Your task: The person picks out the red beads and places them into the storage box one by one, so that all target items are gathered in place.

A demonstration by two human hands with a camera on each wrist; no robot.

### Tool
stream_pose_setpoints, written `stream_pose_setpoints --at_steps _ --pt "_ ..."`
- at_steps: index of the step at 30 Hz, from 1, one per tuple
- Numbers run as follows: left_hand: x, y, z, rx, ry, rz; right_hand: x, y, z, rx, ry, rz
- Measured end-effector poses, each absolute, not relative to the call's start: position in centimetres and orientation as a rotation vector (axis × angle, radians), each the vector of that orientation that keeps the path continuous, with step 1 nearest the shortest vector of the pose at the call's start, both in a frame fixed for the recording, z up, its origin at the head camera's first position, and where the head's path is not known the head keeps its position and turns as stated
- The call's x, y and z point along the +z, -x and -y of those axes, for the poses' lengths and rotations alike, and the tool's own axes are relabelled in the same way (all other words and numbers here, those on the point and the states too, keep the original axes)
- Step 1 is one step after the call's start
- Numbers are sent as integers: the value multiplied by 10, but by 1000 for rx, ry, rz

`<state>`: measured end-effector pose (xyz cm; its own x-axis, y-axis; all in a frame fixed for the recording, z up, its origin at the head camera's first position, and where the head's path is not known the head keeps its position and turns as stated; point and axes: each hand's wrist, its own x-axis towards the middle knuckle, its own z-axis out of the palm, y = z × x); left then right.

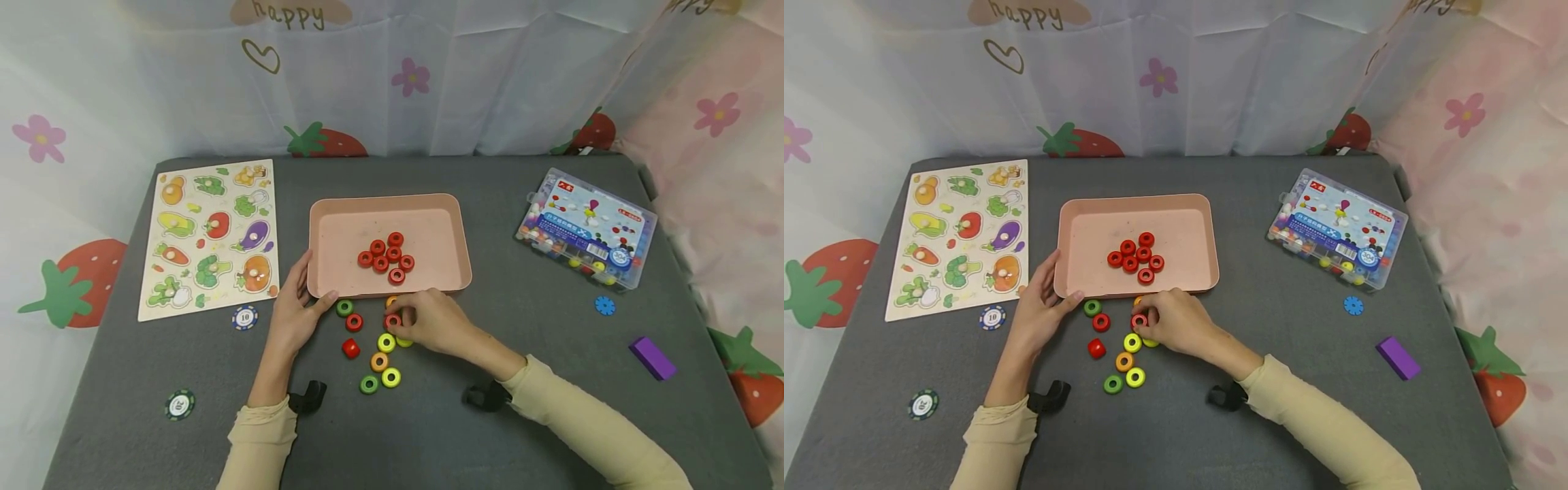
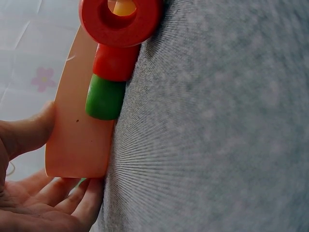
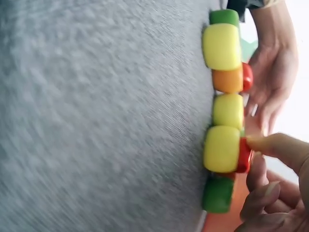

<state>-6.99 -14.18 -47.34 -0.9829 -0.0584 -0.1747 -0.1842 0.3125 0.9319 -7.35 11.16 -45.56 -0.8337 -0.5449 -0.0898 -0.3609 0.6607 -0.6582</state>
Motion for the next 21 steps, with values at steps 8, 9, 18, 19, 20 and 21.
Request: stream_pose_setpoints --at_steps 8,9,18,19,20,21 --pt "-474 70 142 1785 212 -2446 -442 84 -120 -1138 787 -2646" --pt "-474 70 142 1786 211 -2444 -441 86 -122 -1166 770 -2654" --pt "-473 69 142 1779 210 -2448 -444 114 -139 -1294 588 -2737" --pt "-473 69 142 1777 210 -2449 -446 116 -141 -1285 587 -2749" --pt "-473 69 142 1777 210 -2449 -448 118 -142 -1277 587 -2753" --pt "-473 69 142 1779 209 -2448 -450 120 -143 -1265 580 -2753"
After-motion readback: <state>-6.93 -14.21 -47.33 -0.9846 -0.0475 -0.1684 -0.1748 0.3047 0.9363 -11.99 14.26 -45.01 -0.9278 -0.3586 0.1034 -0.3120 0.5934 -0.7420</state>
